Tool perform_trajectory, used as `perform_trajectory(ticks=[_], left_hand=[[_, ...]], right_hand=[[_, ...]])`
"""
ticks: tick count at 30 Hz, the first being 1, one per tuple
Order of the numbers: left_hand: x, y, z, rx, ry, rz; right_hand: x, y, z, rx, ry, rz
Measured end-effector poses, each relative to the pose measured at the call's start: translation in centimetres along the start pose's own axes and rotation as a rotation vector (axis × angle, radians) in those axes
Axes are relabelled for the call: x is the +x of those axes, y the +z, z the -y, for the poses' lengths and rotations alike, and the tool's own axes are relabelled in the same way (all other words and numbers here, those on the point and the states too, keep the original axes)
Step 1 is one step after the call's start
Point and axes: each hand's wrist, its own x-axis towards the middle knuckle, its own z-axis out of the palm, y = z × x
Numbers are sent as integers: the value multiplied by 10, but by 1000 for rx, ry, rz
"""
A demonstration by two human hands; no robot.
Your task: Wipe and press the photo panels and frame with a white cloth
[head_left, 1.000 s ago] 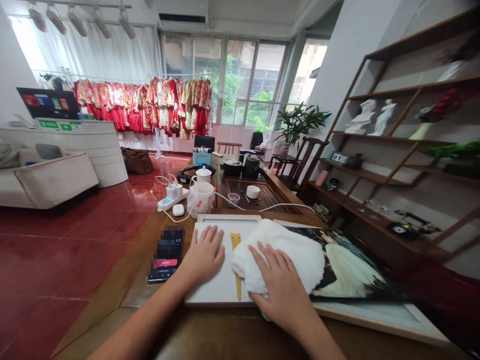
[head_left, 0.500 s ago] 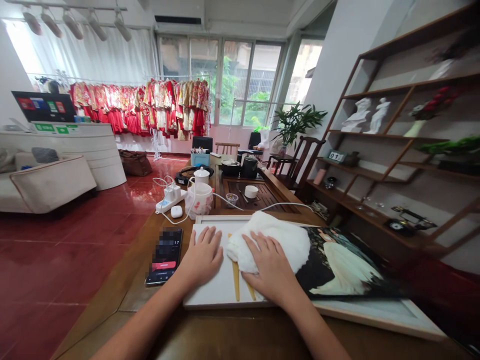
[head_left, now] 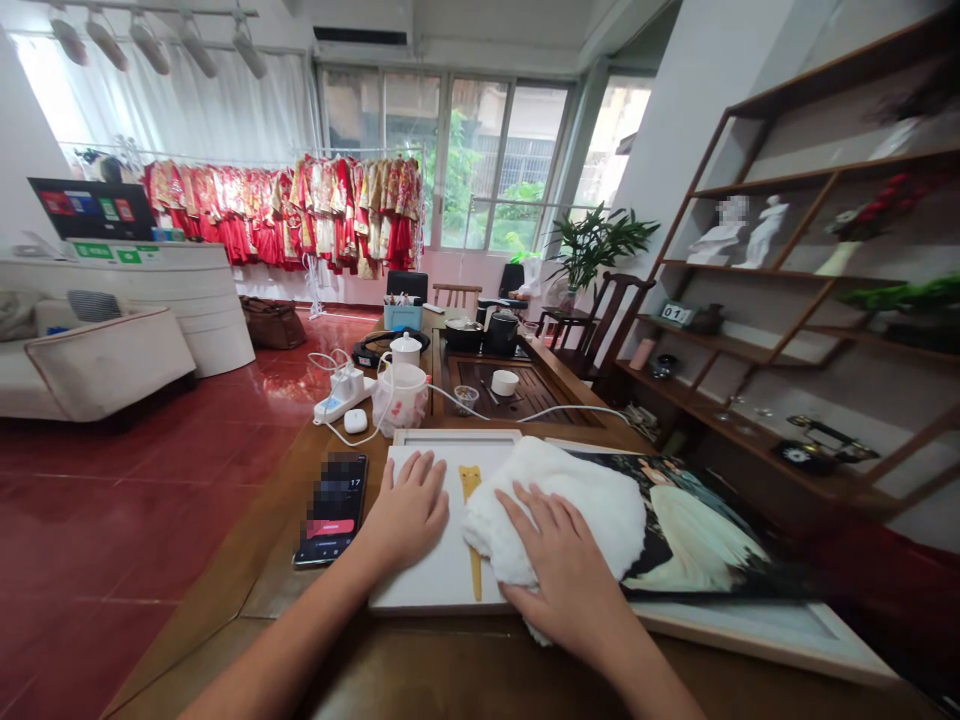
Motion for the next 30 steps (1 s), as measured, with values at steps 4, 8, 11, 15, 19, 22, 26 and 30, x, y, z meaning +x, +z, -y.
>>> perform_trajectory(ticks=[4,8,11,15,19,22,26,30], left_hand=[[0,0,0,-5,3,-2],[0,-2,-1,-8,0,10],[0,-2,-1,-11,-2,20],[0,-2,-1,-12,6,10],[0,-3,-1,-7,5,17],[0,-3,-1,-1,0,15],[0,-2,-1,0,0,6],[0,-3,-2,-12,-2,11]], right_hand=[[13,2,-2,0,10,13],[28,6,-5,-3,26,9],[33,7,-5,-7,36,9],[26,7,-3,-16,39,-4],[10,5,-1,-8,30,-8],[0,2,0,-6,19,-12],[-4,0,1,-6,17,-9],[4,0,2,-8,39,3]])
